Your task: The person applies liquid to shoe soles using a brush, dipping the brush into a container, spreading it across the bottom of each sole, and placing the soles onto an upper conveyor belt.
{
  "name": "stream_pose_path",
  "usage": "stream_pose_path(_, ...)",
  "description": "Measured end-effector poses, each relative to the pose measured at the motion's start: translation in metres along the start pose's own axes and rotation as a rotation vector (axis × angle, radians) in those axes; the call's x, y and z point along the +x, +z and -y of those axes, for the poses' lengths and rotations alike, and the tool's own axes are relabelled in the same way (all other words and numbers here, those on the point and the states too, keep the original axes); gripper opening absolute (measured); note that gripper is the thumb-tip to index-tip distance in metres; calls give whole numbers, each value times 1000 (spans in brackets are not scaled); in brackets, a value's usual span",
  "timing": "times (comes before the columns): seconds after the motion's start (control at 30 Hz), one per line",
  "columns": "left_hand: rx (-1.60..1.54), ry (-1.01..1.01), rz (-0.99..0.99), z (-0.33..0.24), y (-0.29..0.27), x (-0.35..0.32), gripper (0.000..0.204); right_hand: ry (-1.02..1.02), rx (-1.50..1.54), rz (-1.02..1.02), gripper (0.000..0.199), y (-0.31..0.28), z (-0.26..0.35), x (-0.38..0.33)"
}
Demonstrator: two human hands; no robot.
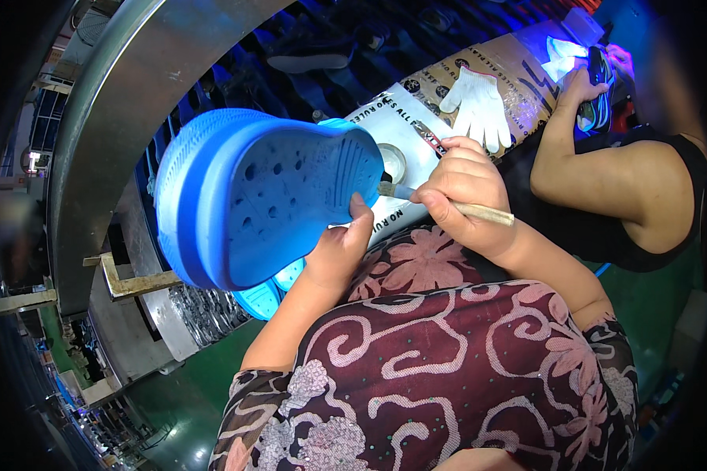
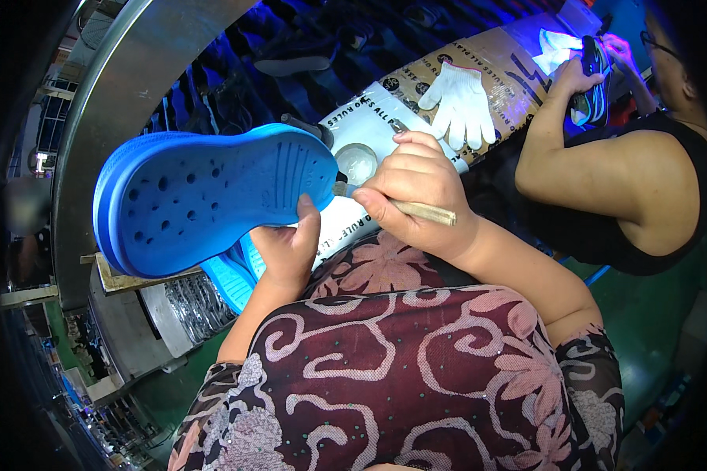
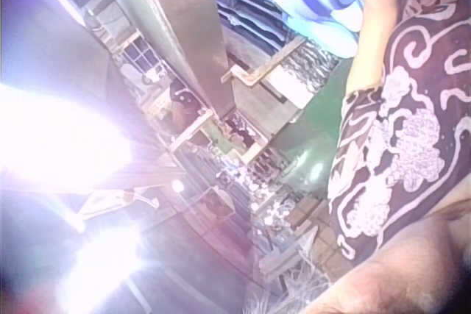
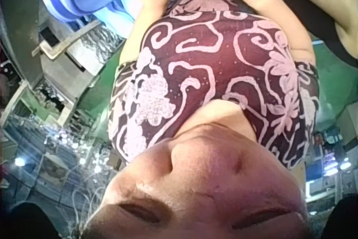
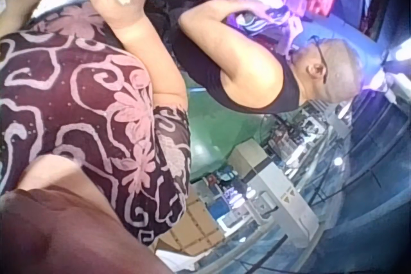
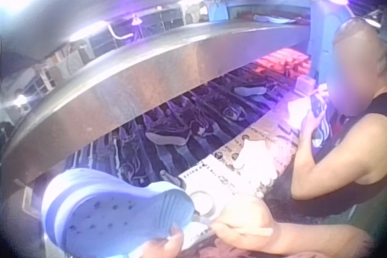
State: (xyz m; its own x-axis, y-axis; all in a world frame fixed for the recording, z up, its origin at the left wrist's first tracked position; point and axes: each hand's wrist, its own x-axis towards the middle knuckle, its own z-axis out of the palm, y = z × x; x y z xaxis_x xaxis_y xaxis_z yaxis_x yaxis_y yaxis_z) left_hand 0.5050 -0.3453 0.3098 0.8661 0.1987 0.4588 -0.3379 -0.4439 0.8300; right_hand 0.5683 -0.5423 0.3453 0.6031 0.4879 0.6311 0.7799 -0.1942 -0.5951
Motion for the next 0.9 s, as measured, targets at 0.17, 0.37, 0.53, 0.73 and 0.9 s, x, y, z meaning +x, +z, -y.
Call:
stream_pose_path(0.17, -15, -33, -63, 7, 0, -5, 27, 68, 119, -114, 19, -5, -8, -5)
stream_pose_path(0.37, -76, -91, -89, 10, 1, -4, 21, 50, 3, -63, 19, -3, -9, -6)
stream_pose_path(0.53, -46, -125, -12, 12, -6, -4, 48, -10, 91, -104, 16, 5, -12, -4)
stream_pose_path(0.73, -35, 96, -60, 6, 1, 2, 48, 36, 27, -130, 19, -4, -5, -8)
stream_pose_path(0.9, 14, 119, -22, -3, 2, 2, 46, 16, 26, -86, 20, 3, 3, -6)
